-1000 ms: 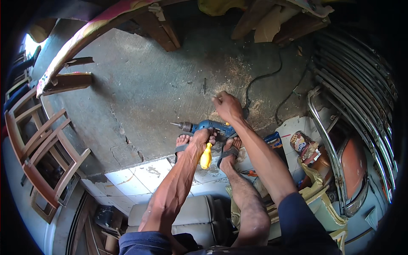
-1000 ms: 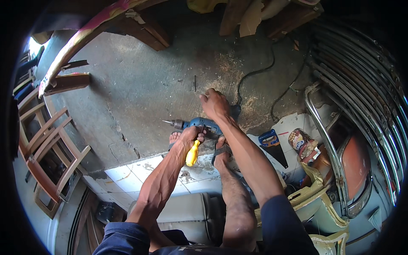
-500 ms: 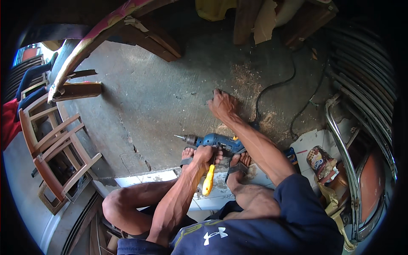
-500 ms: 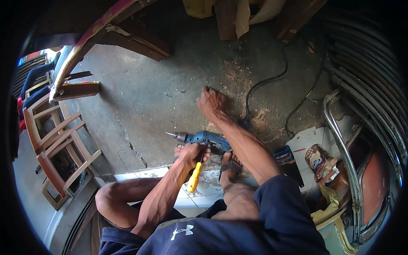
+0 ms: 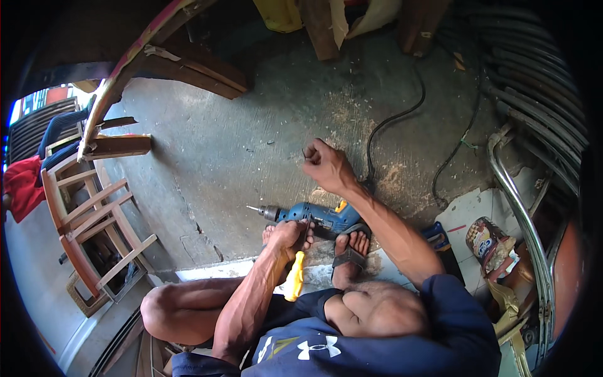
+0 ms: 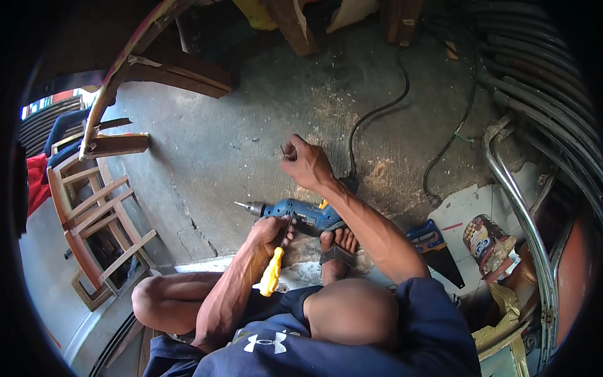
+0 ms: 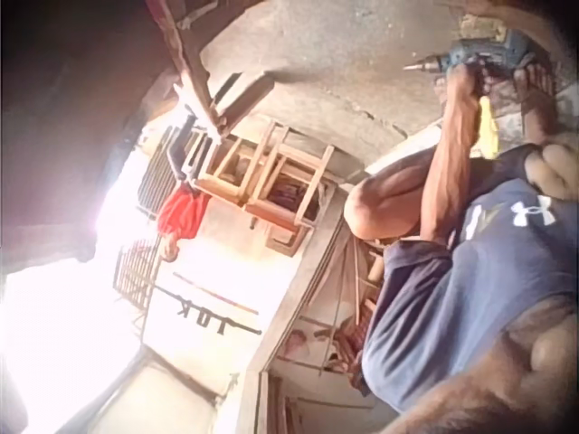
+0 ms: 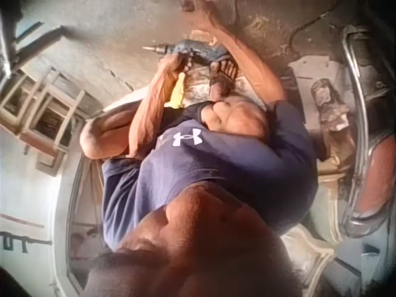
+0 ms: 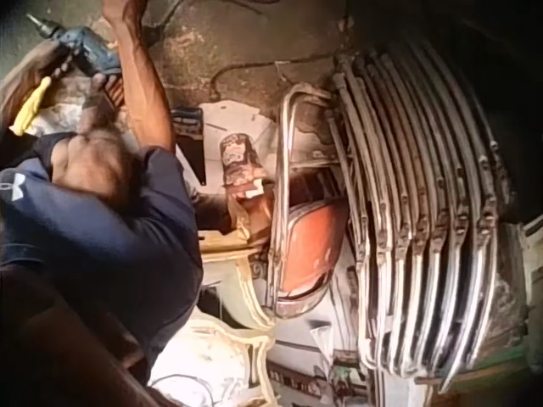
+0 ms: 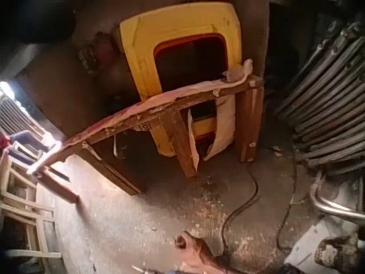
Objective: The person disassembles a hand drill using a screwdriver, handling the screws and internal components by hand.
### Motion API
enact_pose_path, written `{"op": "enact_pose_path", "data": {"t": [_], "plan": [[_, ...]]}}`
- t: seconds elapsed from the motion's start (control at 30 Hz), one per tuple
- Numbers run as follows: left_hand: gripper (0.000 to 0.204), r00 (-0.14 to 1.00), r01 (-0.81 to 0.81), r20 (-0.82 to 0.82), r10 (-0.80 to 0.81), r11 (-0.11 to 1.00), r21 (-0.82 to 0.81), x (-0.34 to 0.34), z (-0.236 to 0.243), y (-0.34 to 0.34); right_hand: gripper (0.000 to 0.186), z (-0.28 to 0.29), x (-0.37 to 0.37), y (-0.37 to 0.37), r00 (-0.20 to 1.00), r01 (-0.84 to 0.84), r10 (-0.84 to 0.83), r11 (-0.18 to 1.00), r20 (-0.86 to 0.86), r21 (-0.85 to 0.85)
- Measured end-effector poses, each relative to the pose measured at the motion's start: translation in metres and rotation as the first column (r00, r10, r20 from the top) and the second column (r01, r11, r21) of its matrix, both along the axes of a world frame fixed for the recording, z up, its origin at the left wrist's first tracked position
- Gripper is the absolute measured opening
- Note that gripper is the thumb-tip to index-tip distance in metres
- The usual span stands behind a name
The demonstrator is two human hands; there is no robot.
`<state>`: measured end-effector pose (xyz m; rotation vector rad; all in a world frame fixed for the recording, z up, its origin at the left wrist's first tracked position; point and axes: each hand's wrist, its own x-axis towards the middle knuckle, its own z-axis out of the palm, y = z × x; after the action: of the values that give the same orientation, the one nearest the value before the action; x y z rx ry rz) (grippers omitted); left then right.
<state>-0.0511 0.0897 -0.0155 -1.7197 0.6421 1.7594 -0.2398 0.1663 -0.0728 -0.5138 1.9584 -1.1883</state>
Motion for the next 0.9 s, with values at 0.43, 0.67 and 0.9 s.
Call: {"op": "enact_pose_path", "data": {"t": [0.43, 0.67, 0.9], "plan": [[0.013, 0.995, -0.087, -0.051, 0.082, 0.991, -0.106, 0.013, -0.008, 0.005, 0.023, -0.009, 0.087, 0.05, 0.981, 0.081, -0.082, 0.997, 0.178, 0.012], [0.011, 0.995, -0.09, -0.054, 0.084, 0.989, -0.115, 0.007, -0.002, 0.007, 0.018, 0.001, 0.085, 0.053, 1.0, 0.006, -0.006, 0.995, -0.001, -0.099], [0.011, 0.992, -0.095, -0.089, 0.084, 0.988, -0.12, 0.009, -0.002, 0.009, 0.012, 0.003, 0.083, 0.048, 0.991, -0.121, 0.114, 0.988, -0.07, -0.098]]}}
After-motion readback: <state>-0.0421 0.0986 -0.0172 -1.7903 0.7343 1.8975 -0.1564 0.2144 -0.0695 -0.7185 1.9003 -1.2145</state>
